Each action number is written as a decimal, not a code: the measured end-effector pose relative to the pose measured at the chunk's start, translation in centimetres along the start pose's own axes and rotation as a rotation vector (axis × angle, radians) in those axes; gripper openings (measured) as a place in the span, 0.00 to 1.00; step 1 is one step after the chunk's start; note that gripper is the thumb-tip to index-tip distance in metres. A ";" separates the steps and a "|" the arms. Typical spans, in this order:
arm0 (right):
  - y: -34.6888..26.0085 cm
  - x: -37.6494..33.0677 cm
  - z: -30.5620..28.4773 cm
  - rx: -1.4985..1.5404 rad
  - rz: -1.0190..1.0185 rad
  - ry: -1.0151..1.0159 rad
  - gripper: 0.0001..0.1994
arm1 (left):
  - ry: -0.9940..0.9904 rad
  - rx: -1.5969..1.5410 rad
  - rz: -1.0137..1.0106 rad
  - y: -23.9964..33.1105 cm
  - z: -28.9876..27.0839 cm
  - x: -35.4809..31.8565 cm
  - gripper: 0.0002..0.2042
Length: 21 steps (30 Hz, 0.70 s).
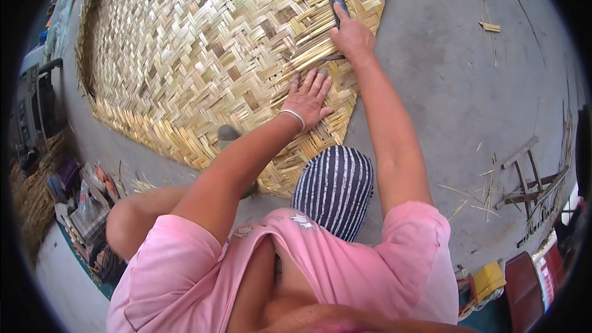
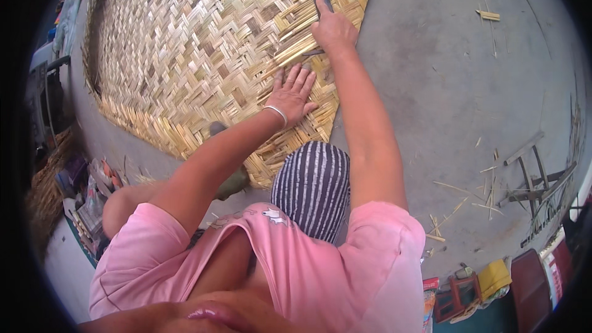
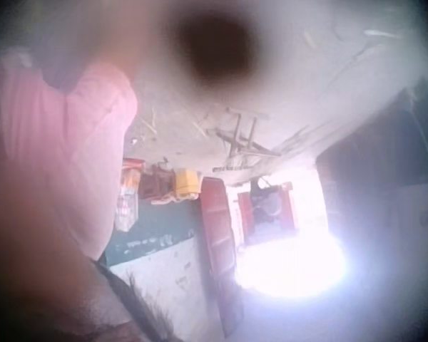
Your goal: The person uses a machete to trim and shape the edges of a large woven straw mat. They repeatedly strike the mat's perimeter to cut away excess strands and smooth the border.
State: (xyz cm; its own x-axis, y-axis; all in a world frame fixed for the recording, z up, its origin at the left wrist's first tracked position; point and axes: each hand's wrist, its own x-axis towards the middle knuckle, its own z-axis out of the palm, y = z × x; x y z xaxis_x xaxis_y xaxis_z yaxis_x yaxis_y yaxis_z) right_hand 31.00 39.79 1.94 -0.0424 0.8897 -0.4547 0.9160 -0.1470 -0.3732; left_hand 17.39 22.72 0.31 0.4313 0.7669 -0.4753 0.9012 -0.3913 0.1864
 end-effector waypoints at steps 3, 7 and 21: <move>0.4 0.4 0.4 -0.022 -0.021 0.014 0.35 | -0.007 0.029 0.008 0.3 0.3 0.2 0.38; -0.6 0.7 0.4 -0.002 -0.012 -0.034 0.35 | -0.180 0.148 0.048 0.2 -3.1 0.3 0.37; -2.5 1.2 -0.3 -0.037 0.138 -0.134 0.36 | 0.655 0.014 0.022 -29.6 -10.2 10.9 0.25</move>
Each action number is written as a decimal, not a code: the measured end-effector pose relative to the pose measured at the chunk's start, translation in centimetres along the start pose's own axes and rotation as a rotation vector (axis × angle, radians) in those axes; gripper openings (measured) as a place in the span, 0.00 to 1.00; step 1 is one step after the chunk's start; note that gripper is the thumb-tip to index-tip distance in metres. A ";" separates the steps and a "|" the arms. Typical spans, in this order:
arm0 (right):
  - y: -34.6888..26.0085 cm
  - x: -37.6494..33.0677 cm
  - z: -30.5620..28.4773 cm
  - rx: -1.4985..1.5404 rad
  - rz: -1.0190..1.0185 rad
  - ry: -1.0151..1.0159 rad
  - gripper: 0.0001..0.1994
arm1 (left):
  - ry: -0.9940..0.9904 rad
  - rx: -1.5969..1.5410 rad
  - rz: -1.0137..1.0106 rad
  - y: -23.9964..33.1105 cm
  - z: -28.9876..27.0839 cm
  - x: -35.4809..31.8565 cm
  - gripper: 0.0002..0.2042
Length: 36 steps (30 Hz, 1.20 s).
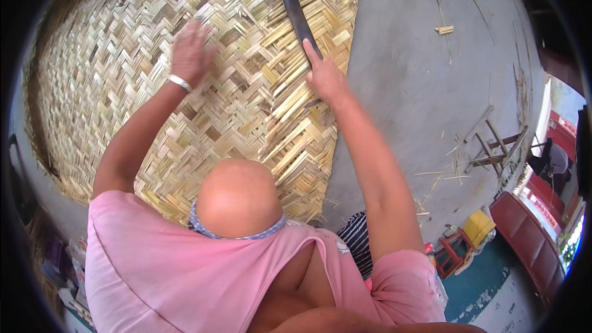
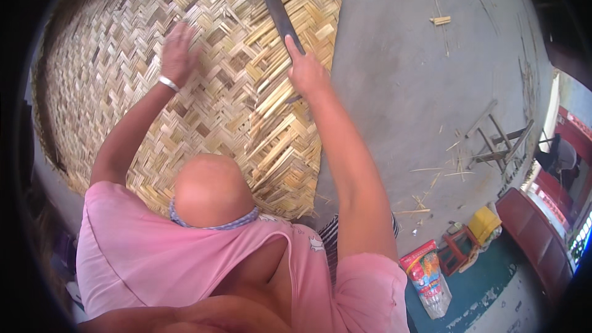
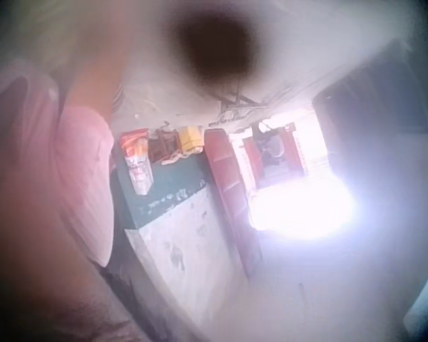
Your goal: The person uses a machete to trim and shape the edges of a large woven straw mat. They repeatedly strike the mat's perimeter to cut away excess strands and smooth the border.
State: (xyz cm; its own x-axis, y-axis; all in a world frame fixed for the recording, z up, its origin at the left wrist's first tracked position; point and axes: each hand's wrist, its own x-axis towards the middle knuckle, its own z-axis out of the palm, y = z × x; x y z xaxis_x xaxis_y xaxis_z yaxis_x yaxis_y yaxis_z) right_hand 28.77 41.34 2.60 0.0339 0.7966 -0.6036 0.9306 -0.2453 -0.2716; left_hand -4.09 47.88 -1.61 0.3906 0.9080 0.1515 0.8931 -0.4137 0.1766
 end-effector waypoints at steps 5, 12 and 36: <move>-1.0 0.1 -0.6 -0.026 0.037 -0.042 0.41 | 0.092 0.013 -0.352 -8.2 2.5 -1.6 0.29; -0.8 0.2 0.0 -0.029 0.106 -0.096 0.43 | 0.023 0.019 -0.374 -7.1 1.2 -0.6 0.30; -9.5 2.7 -10.2 -0.357 -0.117 -0.610 0.45 | 0.007 0.032 -0.436 -7.5 1.5 -1.0 0.30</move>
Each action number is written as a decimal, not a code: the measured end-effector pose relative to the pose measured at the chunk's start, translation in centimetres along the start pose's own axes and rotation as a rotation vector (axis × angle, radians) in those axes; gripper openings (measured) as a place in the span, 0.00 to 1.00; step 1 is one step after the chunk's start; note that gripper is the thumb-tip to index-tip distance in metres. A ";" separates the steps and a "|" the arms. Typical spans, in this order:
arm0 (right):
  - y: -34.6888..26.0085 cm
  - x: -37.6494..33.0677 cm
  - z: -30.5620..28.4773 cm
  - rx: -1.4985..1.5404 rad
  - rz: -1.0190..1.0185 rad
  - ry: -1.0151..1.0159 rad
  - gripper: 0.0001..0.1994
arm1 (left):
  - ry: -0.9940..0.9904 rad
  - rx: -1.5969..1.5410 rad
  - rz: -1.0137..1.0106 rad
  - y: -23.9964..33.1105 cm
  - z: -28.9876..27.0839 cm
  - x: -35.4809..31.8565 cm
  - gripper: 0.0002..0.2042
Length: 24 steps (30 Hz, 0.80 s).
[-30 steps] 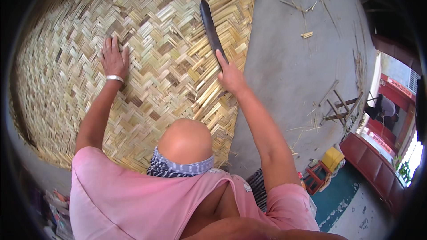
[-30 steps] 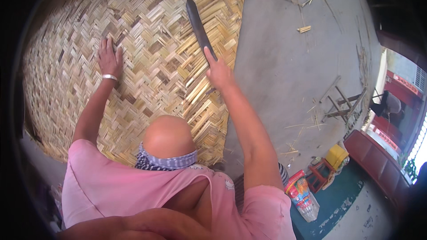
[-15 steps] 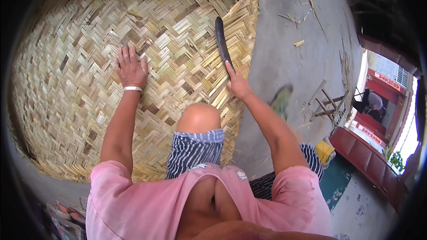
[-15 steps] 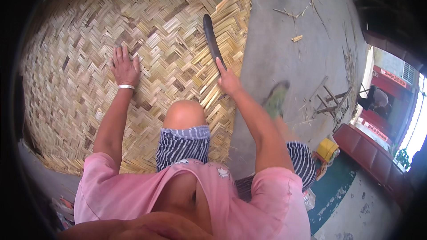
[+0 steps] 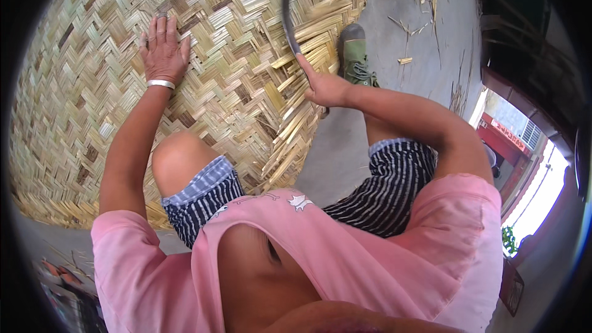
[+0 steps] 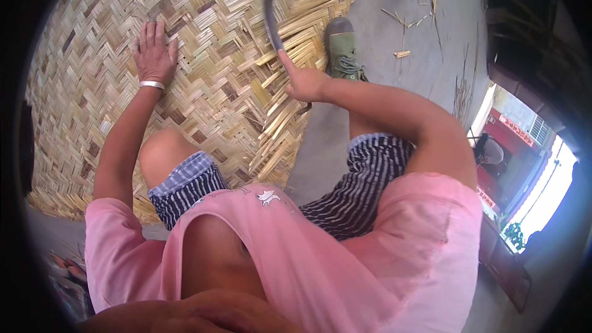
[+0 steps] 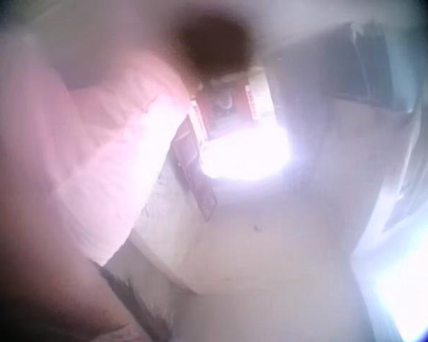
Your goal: The person uses a machete to trim and shape the edges of a large woven straw mat. They repeatedly strike the mat's perimeter to cut away excess strands and smooth the border.
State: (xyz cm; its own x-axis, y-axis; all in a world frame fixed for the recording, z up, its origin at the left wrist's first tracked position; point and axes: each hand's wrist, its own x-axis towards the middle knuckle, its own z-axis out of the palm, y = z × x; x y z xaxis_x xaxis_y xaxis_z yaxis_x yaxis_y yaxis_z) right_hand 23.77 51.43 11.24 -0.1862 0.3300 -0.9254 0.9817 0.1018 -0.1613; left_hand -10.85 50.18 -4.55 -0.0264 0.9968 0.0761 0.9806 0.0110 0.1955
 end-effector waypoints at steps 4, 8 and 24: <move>-0.8 -2.0 -5.2 -0.081 -0.159 -0.019 0.43 | -0.018 -0.004 -0.003 -0.3 0.3 0.2 0.30; 0.3 -2.1 -7.0 -0.283 -0.338 0.195 0.41 | -0.004 -0.031 0.017 0.0 0.2 0.4 0.30; -3.2 9.1 -16.1 -0.617 -0.932 0.428 0.41 | -0.322 0.046 -0.123 0.3 -0.9 0.7 0.28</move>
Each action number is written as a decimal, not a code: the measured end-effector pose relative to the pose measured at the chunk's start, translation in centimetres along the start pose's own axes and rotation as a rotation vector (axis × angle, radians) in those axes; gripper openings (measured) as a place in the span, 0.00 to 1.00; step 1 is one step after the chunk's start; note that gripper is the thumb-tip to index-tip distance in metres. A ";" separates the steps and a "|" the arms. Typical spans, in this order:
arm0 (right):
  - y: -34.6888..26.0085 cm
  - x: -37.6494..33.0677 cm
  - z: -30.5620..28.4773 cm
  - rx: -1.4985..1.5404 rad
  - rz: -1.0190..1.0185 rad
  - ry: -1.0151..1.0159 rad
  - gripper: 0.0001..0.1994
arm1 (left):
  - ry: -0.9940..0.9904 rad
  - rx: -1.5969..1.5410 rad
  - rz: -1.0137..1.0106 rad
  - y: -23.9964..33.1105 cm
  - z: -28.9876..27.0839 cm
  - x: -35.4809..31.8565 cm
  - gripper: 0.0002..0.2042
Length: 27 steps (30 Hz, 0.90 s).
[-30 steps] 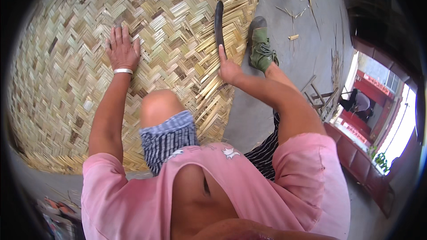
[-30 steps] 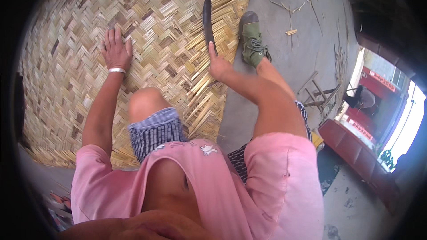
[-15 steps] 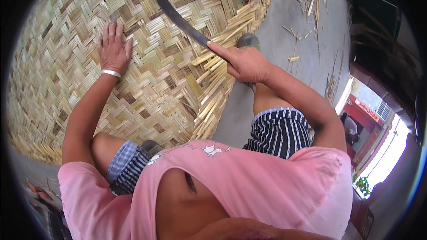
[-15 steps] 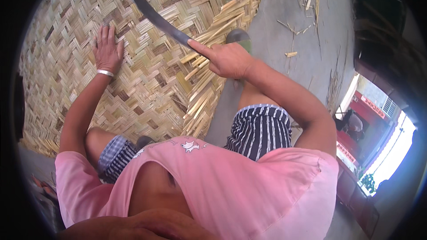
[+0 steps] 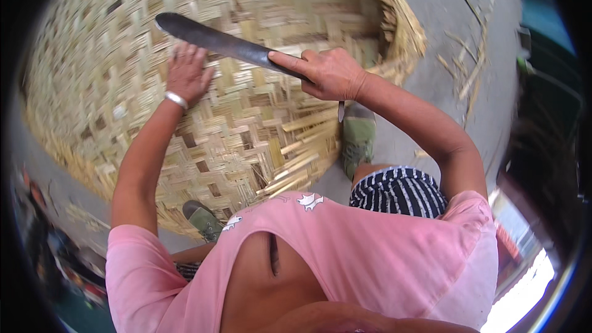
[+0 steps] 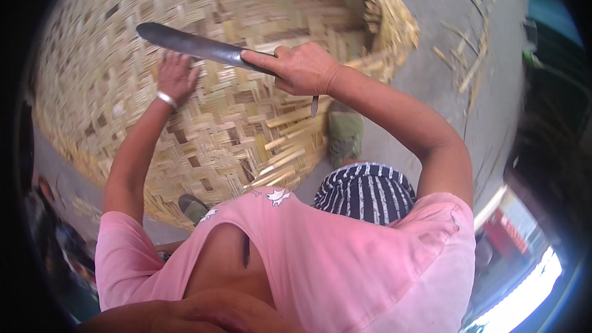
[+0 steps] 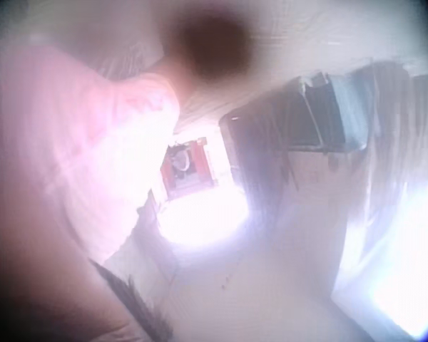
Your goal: The person uses a machete to trim and shape the edges of a large woven straw mat. They repeatedly strike the mat's perimeter to cut away excess strands and smooth the border.
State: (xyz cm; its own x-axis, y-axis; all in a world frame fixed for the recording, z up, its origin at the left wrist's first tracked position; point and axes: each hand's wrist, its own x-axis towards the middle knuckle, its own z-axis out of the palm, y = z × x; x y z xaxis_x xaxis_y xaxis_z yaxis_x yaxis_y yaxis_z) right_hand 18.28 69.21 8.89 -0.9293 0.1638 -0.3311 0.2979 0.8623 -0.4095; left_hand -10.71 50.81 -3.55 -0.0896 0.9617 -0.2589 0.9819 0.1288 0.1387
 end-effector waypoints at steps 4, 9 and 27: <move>1.0 7.3 0.6 -0.003 -0.110 0.085 0.40 | 0.255 -0.023 0.129 -0.3 0.3 0.1 0.28; 0.7 16.8 2.7 0.024 -0.161 0.155 0.39 | 0.322 0.021 -0.012 0.5 -1.9 -3.0 0.24; -0.6 28.9 5.7 0.019 -0.352 0.403 0.35 | -0.497 -0.621 -0.930 10.0 -1.0 -12.8 0.21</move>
State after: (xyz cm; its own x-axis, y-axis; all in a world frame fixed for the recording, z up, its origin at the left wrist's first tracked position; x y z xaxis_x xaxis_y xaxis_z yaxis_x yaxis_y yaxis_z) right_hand -7.48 70.71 -5.28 -0.9828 0.0404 0.1803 -0.0466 0.8900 -0.4536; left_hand 0.11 40.03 2.12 -0.5078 0.2623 -0.8206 0.3195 0.9419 0.1034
